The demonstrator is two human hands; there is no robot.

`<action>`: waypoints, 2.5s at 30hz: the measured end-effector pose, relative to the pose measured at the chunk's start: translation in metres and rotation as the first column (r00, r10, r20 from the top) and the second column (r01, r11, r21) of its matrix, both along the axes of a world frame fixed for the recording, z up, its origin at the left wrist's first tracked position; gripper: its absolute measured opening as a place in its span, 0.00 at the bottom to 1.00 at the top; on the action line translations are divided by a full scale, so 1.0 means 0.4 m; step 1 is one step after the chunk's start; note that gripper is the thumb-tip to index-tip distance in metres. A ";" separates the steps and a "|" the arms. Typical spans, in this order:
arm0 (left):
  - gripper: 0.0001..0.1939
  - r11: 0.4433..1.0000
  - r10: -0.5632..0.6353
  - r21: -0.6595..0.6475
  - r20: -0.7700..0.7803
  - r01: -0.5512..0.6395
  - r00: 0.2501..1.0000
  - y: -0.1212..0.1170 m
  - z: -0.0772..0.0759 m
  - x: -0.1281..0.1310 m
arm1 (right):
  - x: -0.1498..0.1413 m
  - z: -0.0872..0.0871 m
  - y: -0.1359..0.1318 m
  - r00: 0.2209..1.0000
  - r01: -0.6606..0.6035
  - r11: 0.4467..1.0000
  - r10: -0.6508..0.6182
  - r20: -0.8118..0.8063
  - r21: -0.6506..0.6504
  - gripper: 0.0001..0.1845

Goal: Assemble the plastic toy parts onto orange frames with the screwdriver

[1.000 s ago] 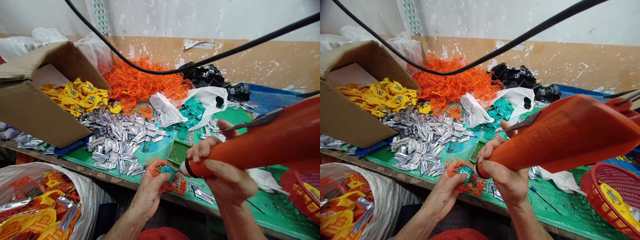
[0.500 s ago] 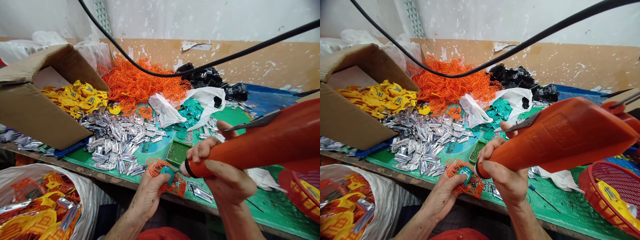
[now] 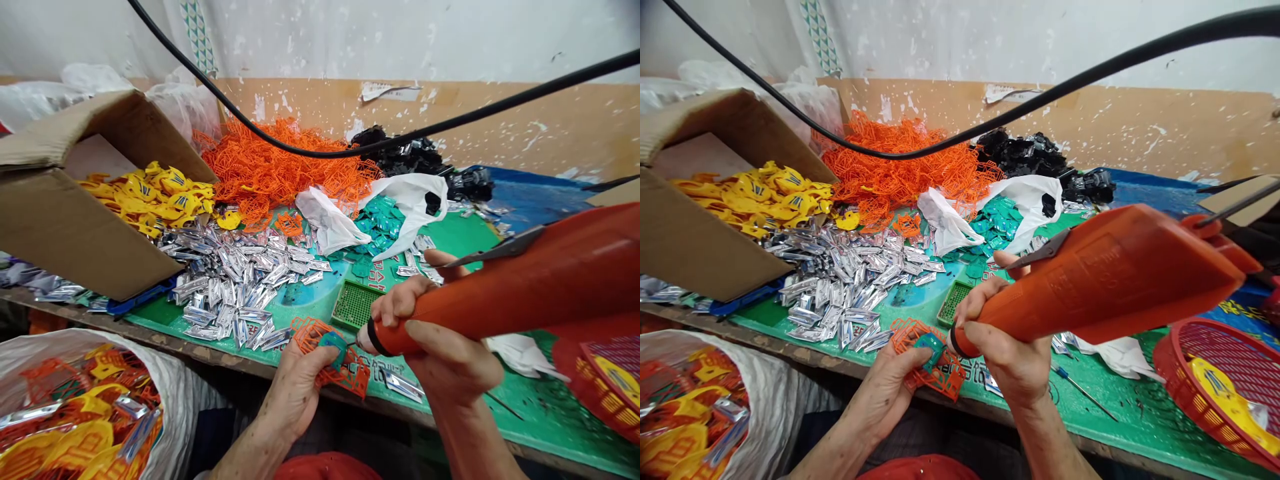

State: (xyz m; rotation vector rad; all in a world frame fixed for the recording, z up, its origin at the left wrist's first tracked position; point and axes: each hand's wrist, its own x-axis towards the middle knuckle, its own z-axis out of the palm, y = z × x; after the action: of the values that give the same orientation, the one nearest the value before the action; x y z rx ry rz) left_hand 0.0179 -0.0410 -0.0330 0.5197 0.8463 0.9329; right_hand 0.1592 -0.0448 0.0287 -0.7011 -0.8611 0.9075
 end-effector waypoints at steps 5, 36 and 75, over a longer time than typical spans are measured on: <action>0.18 1.000 0.006 -0.013 -0.022 -0.007 1.000 -0.001 -0.008 -0.001 | -0.004 -0.010 -0.002 1.000 -0.017 1.000 0.017 -0.004 -0.004 0.30; 0.22 0.989 -0.129 -0.062 0.073 0.133 0.989 0.014 -0.020 -0.021 | 0.036 -0.103 0.172 0.949 0.288 0.956 -0.276 0.151 -0.060 0.05; 0.15 0.988 -0.061 -0.133 0.106 0.075 0.992 0.014 -0.030 -0.020 | 0.031 -0.132 0.196 0.920 0.335 0.941 -0.315 0.234 -0.051 0.04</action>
State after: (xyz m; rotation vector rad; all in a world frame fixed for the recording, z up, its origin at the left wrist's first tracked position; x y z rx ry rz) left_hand 0.0098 -0.0352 -0.0449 0.3771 0.7892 0.8254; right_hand 0.1717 0.0335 -0.0242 -1.0073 -0.8717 0.5769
